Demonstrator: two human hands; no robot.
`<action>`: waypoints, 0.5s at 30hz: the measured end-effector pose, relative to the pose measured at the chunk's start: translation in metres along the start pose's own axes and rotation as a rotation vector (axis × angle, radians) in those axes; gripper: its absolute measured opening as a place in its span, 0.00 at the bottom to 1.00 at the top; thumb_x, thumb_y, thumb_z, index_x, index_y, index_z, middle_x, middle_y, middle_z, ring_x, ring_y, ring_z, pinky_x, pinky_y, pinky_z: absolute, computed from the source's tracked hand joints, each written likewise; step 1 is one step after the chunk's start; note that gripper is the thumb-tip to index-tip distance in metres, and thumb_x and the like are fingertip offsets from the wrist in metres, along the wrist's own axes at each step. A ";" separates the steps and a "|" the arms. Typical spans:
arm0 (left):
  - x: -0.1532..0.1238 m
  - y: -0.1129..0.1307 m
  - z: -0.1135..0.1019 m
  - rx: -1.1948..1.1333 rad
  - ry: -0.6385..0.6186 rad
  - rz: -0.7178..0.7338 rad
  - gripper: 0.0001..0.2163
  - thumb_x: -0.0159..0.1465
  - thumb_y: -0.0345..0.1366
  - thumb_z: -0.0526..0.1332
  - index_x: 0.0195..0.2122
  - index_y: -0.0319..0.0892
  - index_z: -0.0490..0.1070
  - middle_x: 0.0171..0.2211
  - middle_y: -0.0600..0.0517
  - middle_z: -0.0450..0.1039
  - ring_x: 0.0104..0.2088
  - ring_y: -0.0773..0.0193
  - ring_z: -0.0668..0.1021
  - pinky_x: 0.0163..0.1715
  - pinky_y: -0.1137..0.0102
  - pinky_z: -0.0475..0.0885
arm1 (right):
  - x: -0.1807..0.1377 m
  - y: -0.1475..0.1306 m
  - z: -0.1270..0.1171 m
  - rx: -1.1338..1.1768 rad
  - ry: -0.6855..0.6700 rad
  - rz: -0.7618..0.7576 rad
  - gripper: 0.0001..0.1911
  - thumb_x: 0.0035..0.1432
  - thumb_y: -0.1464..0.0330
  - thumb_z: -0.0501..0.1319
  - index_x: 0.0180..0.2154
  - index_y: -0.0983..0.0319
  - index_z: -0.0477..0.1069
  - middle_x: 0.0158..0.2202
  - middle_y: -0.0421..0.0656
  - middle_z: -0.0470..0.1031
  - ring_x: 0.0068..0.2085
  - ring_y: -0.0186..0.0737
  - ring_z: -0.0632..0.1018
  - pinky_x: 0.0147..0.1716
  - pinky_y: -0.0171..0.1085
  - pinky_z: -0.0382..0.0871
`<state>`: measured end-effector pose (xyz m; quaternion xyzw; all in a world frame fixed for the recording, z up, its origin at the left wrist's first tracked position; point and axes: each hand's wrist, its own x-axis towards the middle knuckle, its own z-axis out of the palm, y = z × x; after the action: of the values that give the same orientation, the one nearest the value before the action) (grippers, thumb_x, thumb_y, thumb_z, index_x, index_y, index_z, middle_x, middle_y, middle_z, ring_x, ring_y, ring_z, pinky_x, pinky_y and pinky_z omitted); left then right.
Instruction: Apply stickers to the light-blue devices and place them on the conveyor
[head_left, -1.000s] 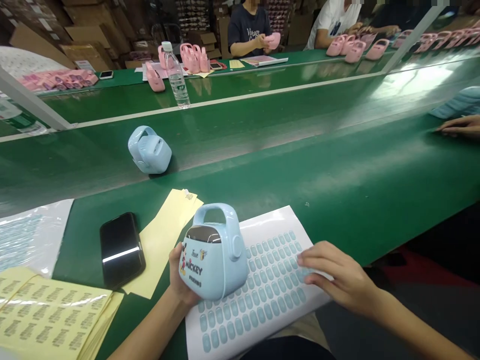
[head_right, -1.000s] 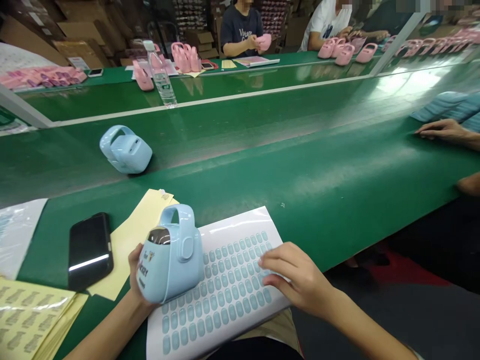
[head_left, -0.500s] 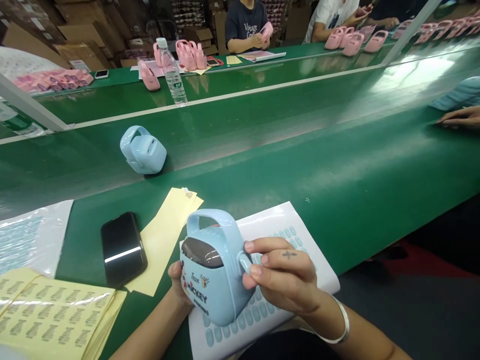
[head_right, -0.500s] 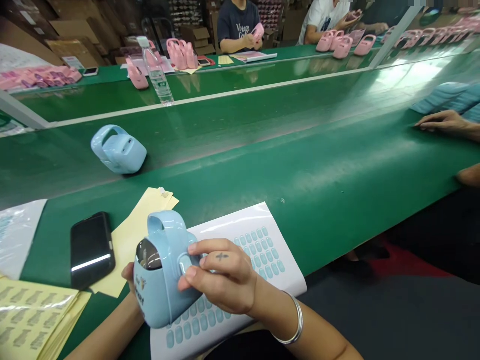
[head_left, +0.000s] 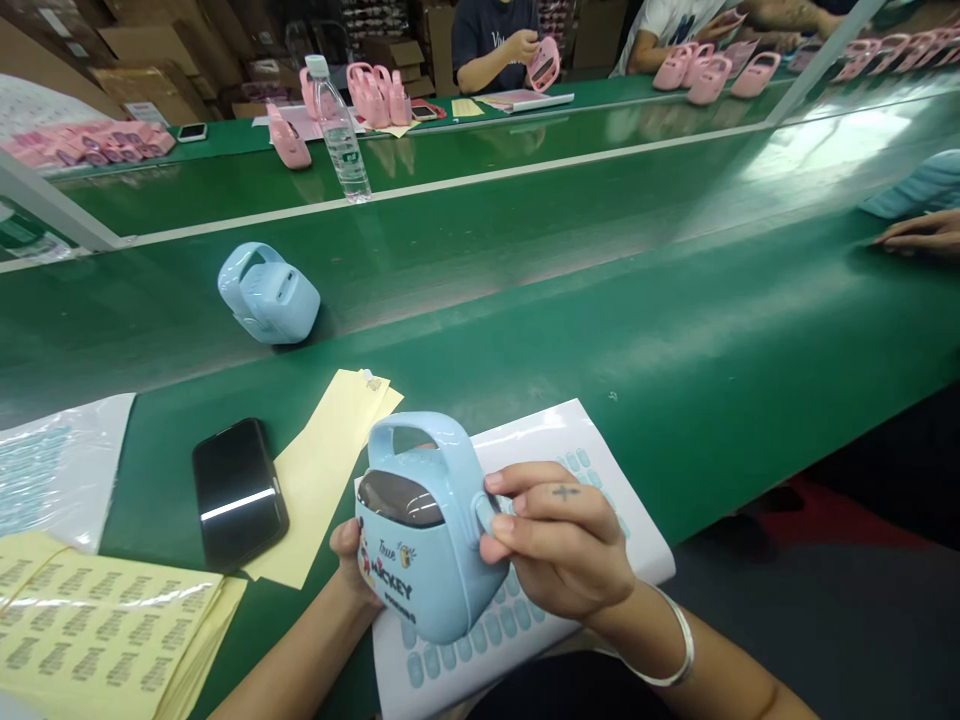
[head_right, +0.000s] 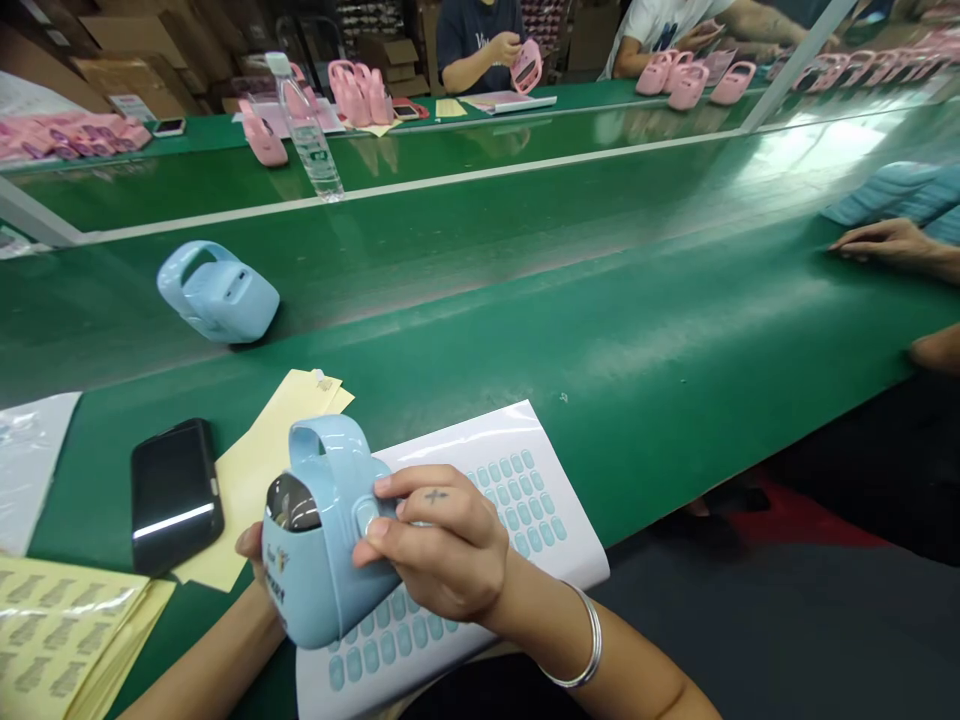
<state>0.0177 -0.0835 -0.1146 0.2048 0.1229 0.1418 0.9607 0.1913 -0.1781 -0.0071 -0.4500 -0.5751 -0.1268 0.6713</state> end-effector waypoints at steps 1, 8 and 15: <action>0.001 0.003 0.004 -0.012 -0.032 0.005 0.31 0.47 0.58 0.58 0.46 0.41 0.72 0.41 0.46 0.76 0.50 0.43 0.72 0.54 0.52 0.61 | 0.002 0.000 0.000 0.021 -0.007 0.039 0.04 0.54 0.79 0.61 0.33 0.67 0.69 0.32 0.40 0.63 0.39 0.38 0.75 0.35 0.37 0.79; 0.008 0.016 0.033 -0.022 -0.149 0.055 0.23 0.52 0.51 0.59 0.46 0.46 0.73 0.44 0.51 0.75 0.46 0.46 0.75 0.52 0.52 0.63 | 0.014 -0.001 -0.009 0.101 -0.150 0.272 0.05 0.53 0.78 0.62 0.29 0.64 0.70 0.29 0.40 0.65 0.37 0.38 0.75 0.35 0.38 0.76; 0.014 0.019 0.045 -0.025 -0.018 0.148 0.19 0.52 0.48 0.62 0.43 0.45 0.74 0.39 0.51 0.78 0.39 0.53 0.78 0.44 0.60 0.73 | 0.019 0.005 -0.012 0.037 -0.260 0.205 0.01 0.56 0.72 0.61 0.32 0.63 0.70 0.34 0.45 0.71 0.41 0.39 0.75 0.38 0.39 0.76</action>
<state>0.0396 -0.0784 -0.0692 0.2025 0.0971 0.2119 0.9511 0.2080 -0.1775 0.0089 -0.5066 -0.6104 0.0121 0.6088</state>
